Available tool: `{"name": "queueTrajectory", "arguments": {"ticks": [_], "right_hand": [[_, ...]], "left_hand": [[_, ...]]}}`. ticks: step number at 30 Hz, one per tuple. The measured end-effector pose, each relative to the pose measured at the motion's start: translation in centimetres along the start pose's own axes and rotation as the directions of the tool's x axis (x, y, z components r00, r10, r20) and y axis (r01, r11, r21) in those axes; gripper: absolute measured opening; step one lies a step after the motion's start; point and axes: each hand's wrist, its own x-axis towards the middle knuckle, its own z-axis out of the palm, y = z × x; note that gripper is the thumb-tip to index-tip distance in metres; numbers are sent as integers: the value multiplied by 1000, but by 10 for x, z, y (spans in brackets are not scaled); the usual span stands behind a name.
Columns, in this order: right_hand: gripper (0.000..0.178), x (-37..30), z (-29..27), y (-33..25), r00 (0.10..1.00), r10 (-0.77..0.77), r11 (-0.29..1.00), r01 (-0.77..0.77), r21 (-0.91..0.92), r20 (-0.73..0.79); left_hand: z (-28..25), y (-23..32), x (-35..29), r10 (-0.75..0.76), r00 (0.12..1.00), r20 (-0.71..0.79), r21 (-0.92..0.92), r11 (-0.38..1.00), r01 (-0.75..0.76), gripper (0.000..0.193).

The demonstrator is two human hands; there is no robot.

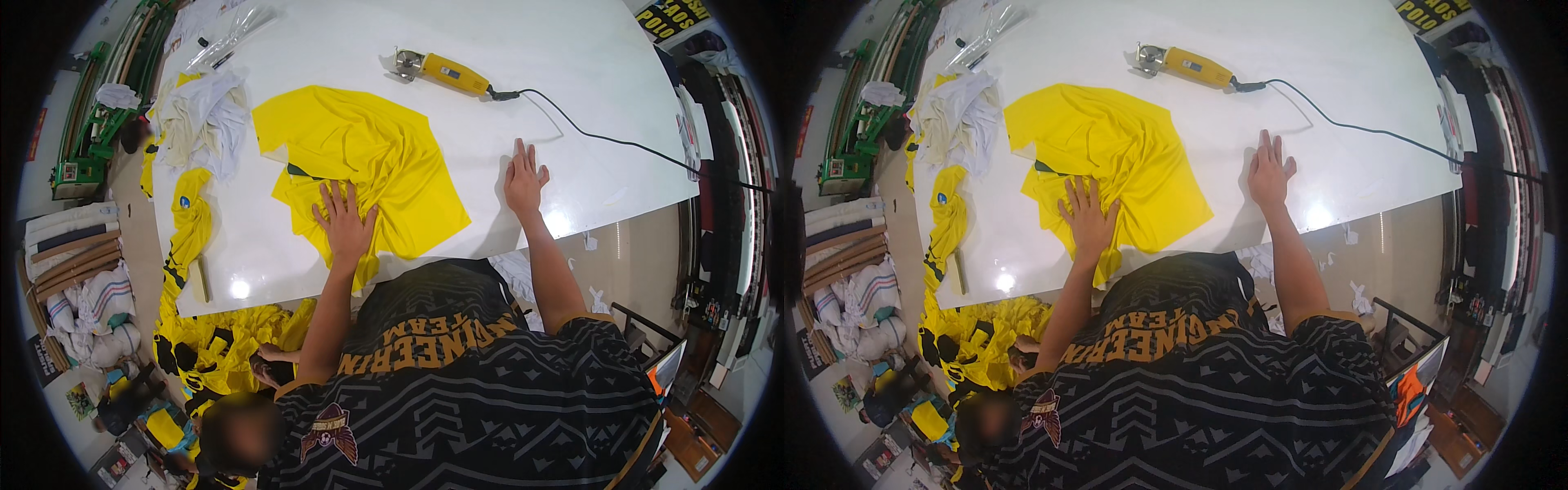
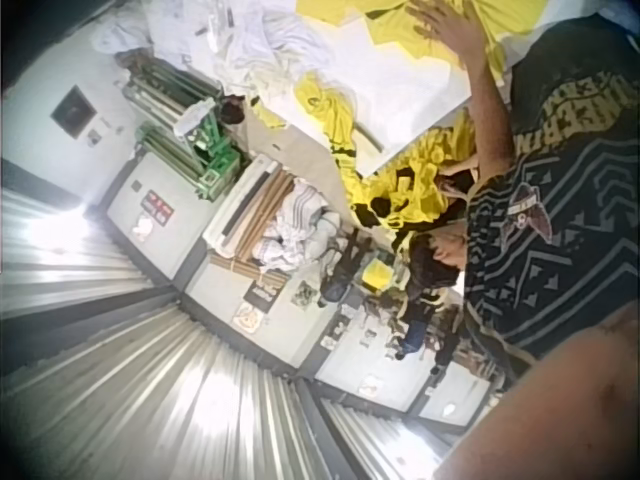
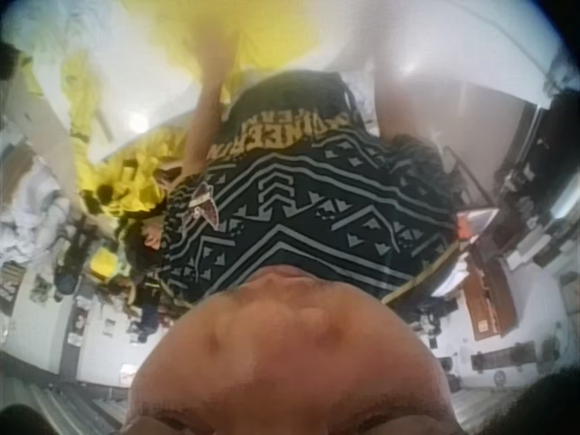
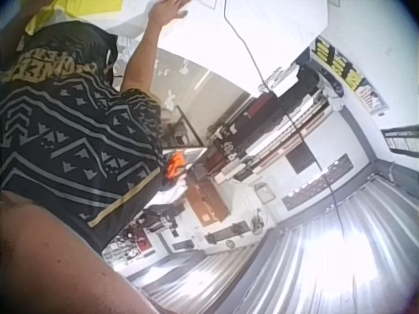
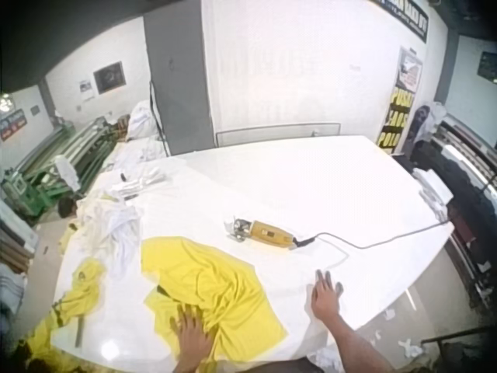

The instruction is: The person uses a yellow electric fabric cutter to trim the edges of a yellow t-shirt laid on a white table. They repeatedly reposition the shirt and cut along its contours, then set the cut pieces aside.

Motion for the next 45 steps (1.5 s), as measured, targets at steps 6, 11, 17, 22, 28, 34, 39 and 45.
{"name": "queueTrajectory", "arguments": {"ticks": [6,11,17,22,28,34,39,45], "right_hand": [[46,0,0,1,1000,8,1000,-8,-1,15],[44,0,1,2,1000,1,1000,-1,-7,9],[51,1,6,5,1000,-3,999,4,-35,21],[54,1,2,2,999,-8,997,12,-78,48],[51,2,-1,3,998,-3,996,8,-87,66],[53,1,-4,3,997,26,997,-21,-76,75],[57,3,-5,0,996,38,997,-32,-75,78],[56,3,-8,-1,996,29,996,-22,-83,85]], "left_hand": [[1,0,1,-3,1000,15,-1,1000,3,84],[-1,1,1,7,1000,-16,-23,1000,-8,82],[2,-1,0,-22,1000,2,-28,999,22,80],[3,-2,-1,-38,999,-20,-44,998,37,80],[0,3,-1,-60,997,-44,-69,996,57,79],[0,5,0,-79,997,-21,-78,994,77,81],[0,6,1,-91,994,-56,-104,991,85,81],[2,4,0,-85,994,-63,-120,990,77,79]]}}
